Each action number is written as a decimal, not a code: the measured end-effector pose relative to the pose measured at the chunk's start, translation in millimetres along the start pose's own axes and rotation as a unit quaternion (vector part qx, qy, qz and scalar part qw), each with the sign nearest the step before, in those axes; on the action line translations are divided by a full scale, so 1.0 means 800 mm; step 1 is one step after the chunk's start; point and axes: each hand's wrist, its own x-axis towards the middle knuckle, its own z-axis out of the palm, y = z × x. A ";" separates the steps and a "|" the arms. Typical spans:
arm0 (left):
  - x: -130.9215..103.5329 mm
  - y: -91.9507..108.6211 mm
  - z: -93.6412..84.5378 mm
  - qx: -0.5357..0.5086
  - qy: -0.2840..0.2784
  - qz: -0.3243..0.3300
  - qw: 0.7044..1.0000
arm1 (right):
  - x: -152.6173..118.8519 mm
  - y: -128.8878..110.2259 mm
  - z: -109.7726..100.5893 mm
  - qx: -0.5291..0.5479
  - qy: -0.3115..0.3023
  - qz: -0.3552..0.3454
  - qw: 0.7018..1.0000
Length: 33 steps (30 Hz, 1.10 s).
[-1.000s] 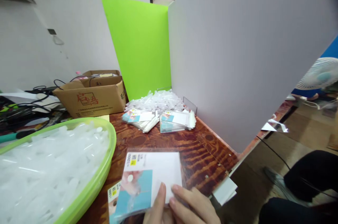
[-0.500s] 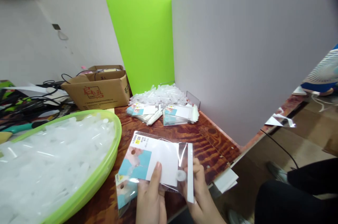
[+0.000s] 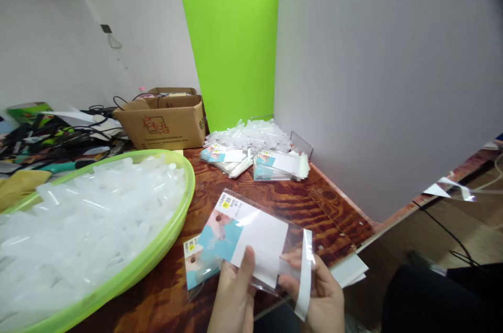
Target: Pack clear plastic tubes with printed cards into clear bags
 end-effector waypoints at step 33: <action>0.014 0.040 -0.092 0.260 -0.032 -0.059 0.963 | 0.120 -0.017 0.020 -0.388 -0.212 -0.125 0.888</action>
